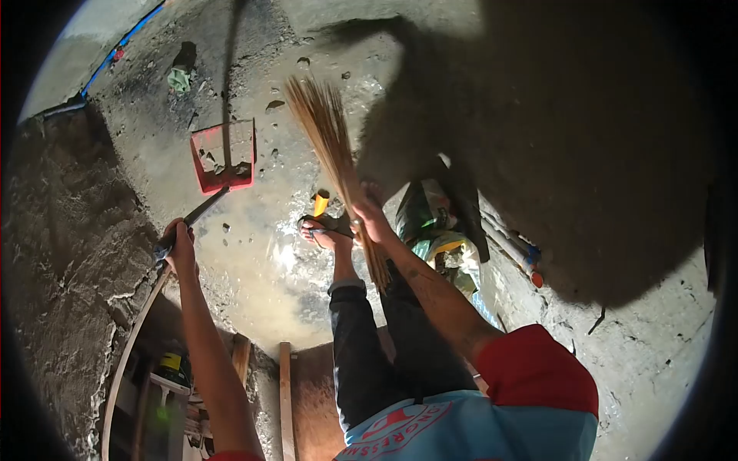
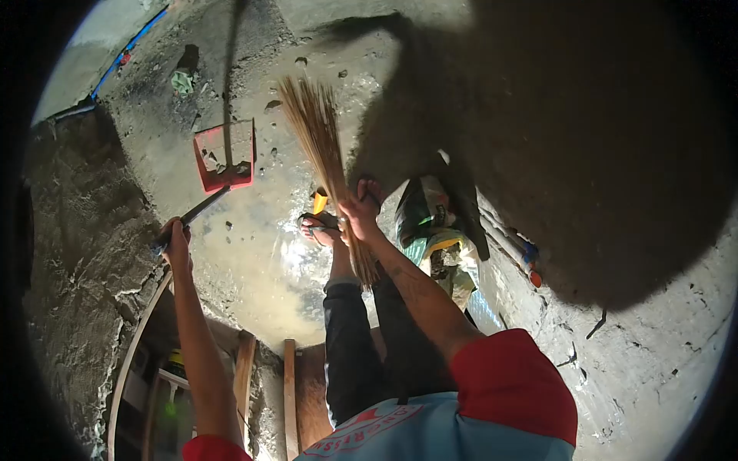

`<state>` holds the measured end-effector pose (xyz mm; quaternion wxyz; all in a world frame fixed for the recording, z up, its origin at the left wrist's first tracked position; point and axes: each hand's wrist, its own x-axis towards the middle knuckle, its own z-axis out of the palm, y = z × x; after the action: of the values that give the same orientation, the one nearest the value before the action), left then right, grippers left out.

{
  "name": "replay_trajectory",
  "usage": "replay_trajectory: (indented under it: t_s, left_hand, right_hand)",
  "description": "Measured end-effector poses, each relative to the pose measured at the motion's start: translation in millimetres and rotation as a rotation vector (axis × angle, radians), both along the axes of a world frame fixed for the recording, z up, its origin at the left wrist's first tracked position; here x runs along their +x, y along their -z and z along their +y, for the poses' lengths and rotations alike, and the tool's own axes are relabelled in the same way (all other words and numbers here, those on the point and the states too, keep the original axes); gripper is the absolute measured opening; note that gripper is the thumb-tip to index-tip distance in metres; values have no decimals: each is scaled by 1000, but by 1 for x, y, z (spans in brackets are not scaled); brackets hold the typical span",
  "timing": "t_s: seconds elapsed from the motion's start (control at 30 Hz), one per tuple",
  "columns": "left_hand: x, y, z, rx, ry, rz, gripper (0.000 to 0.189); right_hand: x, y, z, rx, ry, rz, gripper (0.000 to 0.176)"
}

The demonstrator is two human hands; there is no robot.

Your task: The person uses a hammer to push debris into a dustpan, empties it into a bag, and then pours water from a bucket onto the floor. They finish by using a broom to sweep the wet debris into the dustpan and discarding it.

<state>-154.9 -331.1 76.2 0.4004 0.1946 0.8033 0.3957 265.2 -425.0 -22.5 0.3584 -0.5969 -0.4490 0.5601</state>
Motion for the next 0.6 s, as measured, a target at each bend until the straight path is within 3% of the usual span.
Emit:
replay_trajectory:
  t_s: [0.07, 0.13, 0.23, 0.27, 0.37, 0.43, 0.53, 0.6]
  left_hand:
    - [3, 1, 3, 6, -12, 21, 13]
    - [4, 3, 3, 15, -13, 34, 13]
    - [10, 1, 6, -10, -49, 56, 13]
    - [10, 2, 5, 2, -57, 51, 12]
    - [16, -3, 6, -1, -57, 81, 12]
    - [7, -2, 3, -19, -48, 50, 12]
    - [4, 5, 6, -18, -34, 15, 11]
    - [4, 4, 8, -4, -35, 24, 11]
  right_hand:
    - [10, -56, 14, -897, 337, 437, 42]
    - [19, -38, 5, -974, 460, 524, 41]
    - [-6, -20, 19, -1215, 667, 701, 57]
    - [-21, 4, 21, -1275, 587, 915, 58]
    - [-98, 17, 40, -1336, 329, 1014, 59]
    - [-113, -33, 50, -1308, 471, 971, 49]
    - [-96, -74, 13, -1109, 332, 689, 47]
    - [-76, -90, -11, -1104, 301, 650, 47]
